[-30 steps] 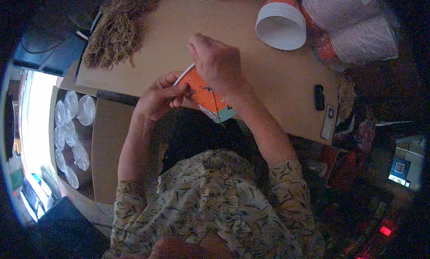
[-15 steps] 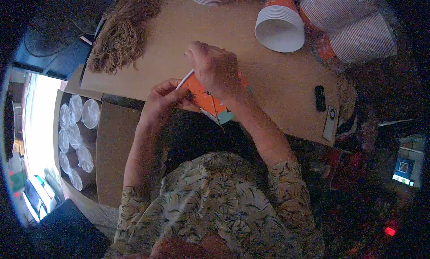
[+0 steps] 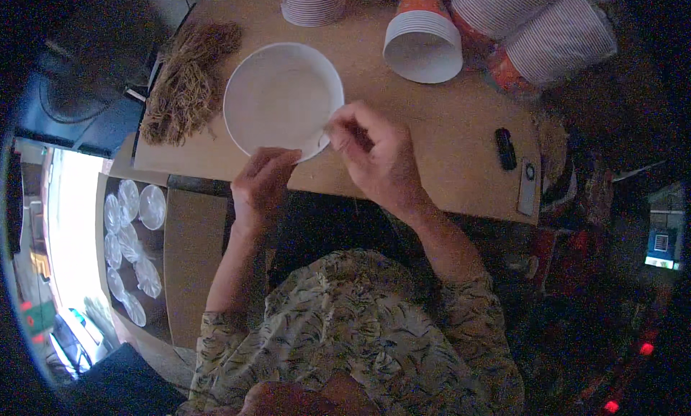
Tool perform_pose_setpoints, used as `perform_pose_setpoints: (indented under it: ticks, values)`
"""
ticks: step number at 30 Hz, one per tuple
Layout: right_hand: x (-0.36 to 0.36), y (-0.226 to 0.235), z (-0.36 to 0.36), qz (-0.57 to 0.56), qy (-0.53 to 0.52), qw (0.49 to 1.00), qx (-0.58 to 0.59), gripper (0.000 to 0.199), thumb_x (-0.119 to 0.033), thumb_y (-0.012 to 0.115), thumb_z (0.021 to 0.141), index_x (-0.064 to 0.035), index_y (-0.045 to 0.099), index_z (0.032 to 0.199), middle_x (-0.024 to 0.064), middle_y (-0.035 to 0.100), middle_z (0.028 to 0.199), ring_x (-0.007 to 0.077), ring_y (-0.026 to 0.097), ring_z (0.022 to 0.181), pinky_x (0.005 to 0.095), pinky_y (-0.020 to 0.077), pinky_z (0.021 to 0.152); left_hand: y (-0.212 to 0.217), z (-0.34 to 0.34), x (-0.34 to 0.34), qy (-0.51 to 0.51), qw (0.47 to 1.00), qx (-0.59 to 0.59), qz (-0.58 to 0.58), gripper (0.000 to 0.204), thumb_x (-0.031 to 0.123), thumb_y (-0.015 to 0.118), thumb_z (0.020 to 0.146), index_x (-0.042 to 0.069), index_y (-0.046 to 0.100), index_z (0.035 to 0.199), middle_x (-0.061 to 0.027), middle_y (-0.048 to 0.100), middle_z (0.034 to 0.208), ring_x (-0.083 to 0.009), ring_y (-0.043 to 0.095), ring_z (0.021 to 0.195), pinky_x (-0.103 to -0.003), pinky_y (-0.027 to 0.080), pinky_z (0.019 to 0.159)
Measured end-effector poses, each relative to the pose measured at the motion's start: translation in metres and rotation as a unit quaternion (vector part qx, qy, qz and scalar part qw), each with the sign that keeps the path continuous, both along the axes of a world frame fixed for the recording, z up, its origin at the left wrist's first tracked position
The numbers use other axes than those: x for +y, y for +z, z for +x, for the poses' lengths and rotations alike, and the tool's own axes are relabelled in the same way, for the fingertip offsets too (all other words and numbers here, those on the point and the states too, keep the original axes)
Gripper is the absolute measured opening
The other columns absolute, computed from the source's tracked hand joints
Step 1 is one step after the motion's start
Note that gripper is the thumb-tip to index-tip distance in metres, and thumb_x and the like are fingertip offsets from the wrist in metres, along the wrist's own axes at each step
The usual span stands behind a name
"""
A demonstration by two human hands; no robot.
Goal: Attaching twine strings to paper cups by threading them through holes and tying knots.
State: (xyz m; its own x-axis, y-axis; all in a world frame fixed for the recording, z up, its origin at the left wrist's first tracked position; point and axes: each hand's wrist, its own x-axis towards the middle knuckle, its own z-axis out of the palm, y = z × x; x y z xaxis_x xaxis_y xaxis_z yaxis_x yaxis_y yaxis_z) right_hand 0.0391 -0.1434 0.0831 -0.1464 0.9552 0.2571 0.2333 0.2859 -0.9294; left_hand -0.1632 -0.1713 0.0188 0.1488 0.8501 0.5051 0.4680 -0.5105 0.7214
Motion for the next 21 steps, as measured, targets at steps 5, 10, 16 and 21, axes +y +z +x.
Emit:
perform_pose_setpoints:
  ticks: [5,10,16,21]
  values:
    - [0.001,-0.02,0.005,-0.009,0.038,0.992,-0.12,0.009,-0.008,0.063,0.095,0.0005,0.061,0.091,-0.0029,0.057,0.07,0.0019,0.05,0.061,0.0198,0.0408,0.054,-0.026,0.008,-0.009,0.019,0.994,0.091,0.055,0.035,-0.006,0.064,0.076,0.006,0.068,0.109,-0.0098,0.066,0.105,-0.0265,0.069,0.087,-0.034,0.058,0.07]
    - [0.002,-0.04,0.002,0.0,0.032,0.995,-0.094,0.013,-0.01,0.064,0.094,0.0007,0.06,0.089,-0.0032,0.057,0.067,0.0018,0.05,0.06,0.0209,0.0406,0.052,-0.044,0.011,-0.016,0.03,0.992,0.106,0.06,0.036,-0.002,0.064,0.077,0.008,0.067,0.111,-0.0074,0.066,0.108,-0.0247,0.069,0.086,-0.035,0.058,0.069]
    - [-0.003,-0.052,-0.004,-0.021,0.039,0.993,-0.11,0.013,-0.011,0.065,0.094,0.0005,0.061,0.091,-0.0029,0.057,0.066,0.0023,0.049,0.058,0.0214,0.0399,0.051,-0.056,0.011,-0.021,0.043,0.991,0.11,0.065,0.036,0.0,0.065,0.078,0.008,0.066,0.113,-0.0067,0.065,0.11,-0.0229,0.069,0.086,-0.033,0.058,0.069]
    - [-0.004,-0.056,-0.007,-0.042,0.027,0.991,-0.128,0.012,-0.01,0.065,0.094,0.0004,0.061,0.091,-0.0023,0.057,0.066,0.0026,0.05,0.058,0.0216,0.04,0.051,-0.058,0.008,-0.019,0.046,0.99,0.109,0.082,0.036,0.0,0.065,0.078,0.008,0.066,0.114,-0.0069,0.065,0.11,-0.0227,0.069,0.086,-0.032,0.058,0.069]
